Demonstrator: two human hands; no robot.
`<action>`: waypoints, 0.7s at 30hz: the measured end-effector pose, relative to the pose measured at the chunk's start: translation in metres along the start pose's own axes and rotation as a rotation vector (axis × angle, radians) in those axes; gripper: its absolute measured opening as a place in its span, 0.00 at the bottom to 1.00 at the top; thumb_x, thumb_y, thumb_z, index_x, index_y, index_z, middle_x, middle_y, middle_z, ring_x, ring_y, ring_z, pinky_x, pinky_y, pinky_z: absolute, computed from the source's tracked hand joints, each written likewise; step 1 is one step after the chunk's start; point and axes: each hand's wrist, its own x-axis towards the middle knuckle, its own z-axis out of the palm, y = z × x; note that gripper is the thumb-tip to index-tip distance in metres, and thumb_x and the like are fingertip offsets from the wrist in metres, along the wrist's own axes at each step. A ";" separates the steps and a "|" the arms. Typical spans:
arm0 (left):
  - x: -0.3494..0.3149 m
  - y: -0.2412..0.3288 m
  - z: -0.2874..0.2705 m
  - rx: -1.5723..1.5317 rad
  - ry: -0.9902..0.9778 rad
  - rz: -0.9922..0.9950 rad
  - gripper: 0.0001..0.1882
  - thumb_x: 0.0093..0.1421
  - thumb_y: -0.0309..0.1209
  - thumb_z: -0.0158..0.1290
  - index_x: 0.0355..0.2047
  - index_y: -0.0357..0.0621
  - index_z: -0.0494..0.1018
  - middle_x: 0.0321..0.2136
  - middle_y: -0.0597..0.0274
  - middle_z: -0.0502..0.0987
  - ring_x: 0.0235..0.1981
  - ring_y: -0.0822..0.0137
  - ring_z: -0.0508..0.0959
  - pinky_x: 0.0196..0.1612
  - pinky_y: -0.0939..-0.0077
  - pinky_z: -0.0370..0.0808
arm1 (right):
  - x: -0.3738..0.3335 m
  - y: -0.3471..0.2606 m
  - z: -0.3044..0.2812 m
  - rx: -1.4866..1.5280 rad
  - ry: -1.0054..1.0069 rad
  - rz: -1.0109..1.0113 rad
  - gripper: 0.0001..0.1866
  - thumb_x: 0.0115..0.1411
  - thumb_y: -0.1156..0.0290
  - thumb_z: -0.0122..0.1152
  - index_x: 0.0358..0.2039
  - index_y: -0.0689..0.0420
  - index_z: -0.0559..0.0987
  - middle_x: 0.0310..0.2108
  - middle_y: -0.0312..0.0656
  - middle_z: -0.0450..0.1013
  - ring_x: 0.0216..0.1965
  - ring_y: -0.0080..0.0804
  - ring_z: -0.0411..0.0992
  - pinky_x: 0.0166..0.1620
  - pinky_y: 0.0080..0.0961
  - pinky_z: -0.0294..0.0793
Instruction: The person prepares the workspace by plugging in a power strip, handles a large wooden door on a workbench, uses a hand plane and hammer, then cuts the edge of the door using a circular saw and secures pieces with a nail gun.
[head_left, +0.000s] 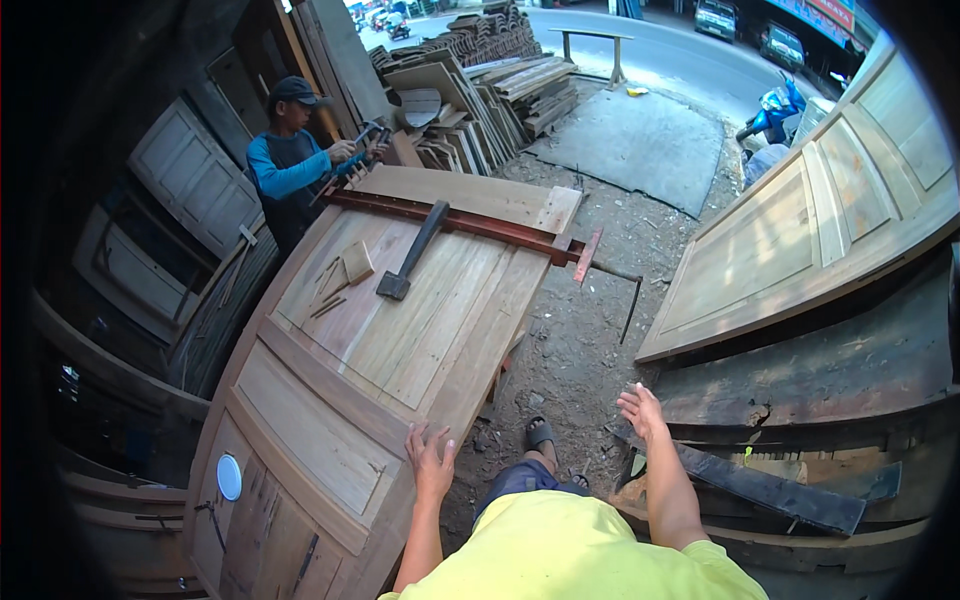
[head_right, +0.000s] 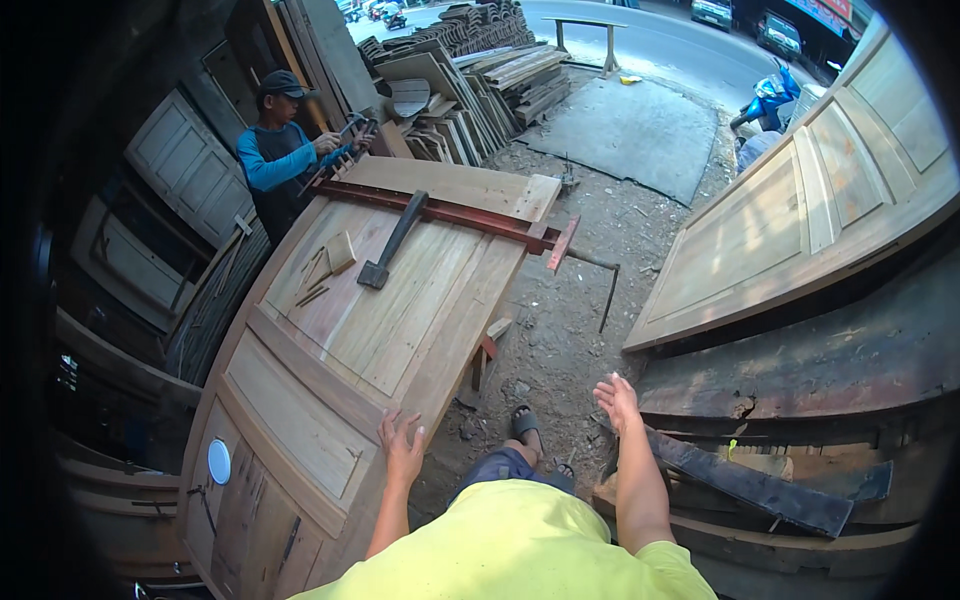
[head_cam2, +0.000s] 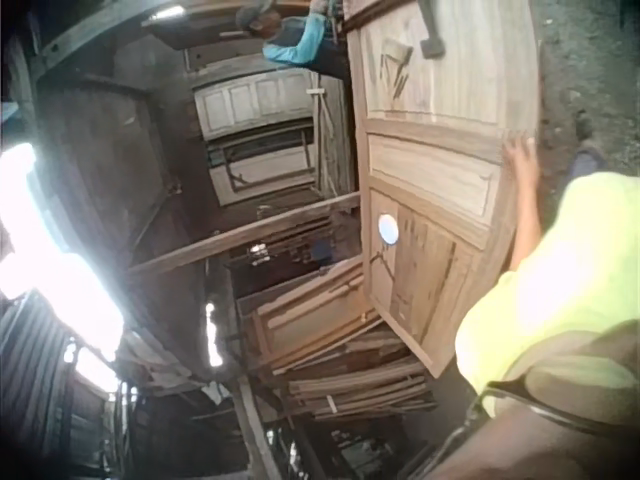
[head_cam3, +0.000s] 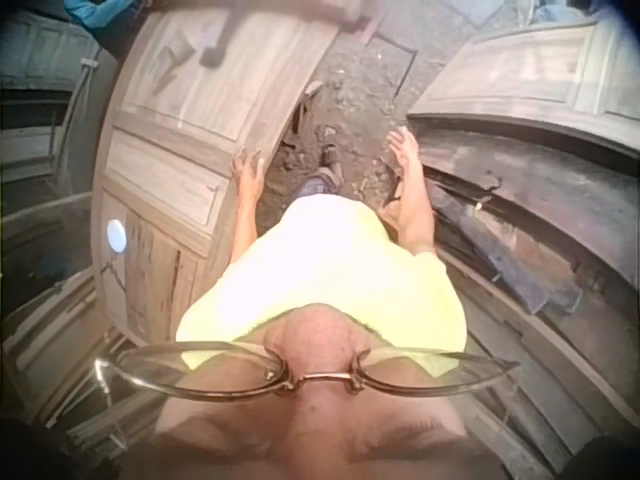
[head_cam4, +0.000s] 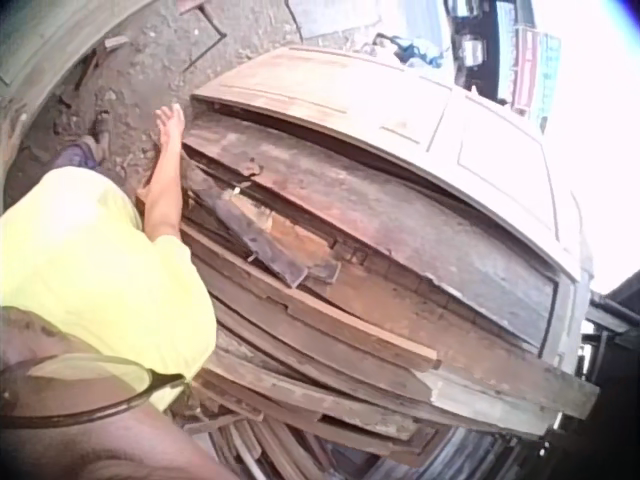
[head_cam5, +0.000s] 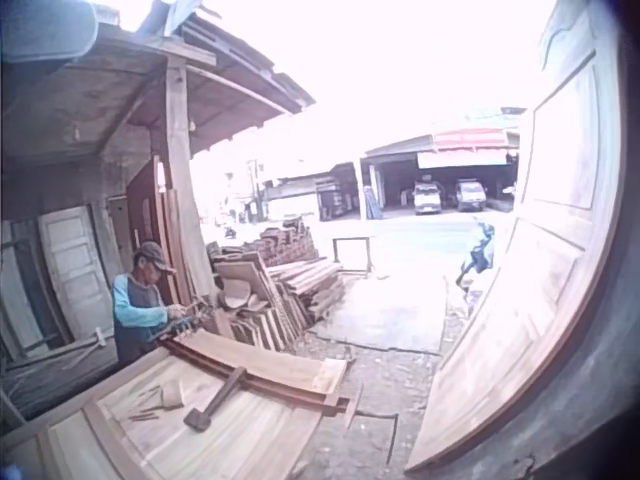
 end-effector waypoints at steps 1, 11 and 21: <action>0.022 0.007 0.013 -0.027 0.021 0.008 0.17 0.65 0.33 0.61 0.54 0.48 0.81 0.65 0.45 0.67 0.73 0.39 0.56 0.74 0.45 0.56 | 0.021 -0.029 0.012 0.030 -0.025 -0.007 0.30 0.75 0.45 0.52 0.67 0.52 0.69 0.59 0.50 0.77 0.55 0.42 0.78 0.61 0.48 0.71; 0.195 0.055 0.097 -0.078 0.227 -0.041 0.18 0.65 0.31 0.60 0.55 0.45 0.79 0.64 0.44 0.66 0.70 0.38 0.59 0.73 0.41 0.58 | 0.126 -0.126 0.052 0.124 0.137 0.181 0.39 0.76 0.40 0.46 0.76 0.53 0.58 0.68 0.54 0.70 0.59 0.47 0.76 0.64 0.52 0.68; 0.246 0.083 0.127 0.152 0.316 -0.245 0.27 0.64 0.38 0.61 0.62 0.44 0.72 0.63 0.46 0.68 0.69 0.39 0.63 0.71 0.42 0.61 | 0.225 -0.236 0.010 -0.332 0.282 0.170 0.24 0.77 0.53 0.47 0.68 0.50 0.70 0.55 0.42 0.78 0.45 0.34 0.80 0.43 0.31 0.77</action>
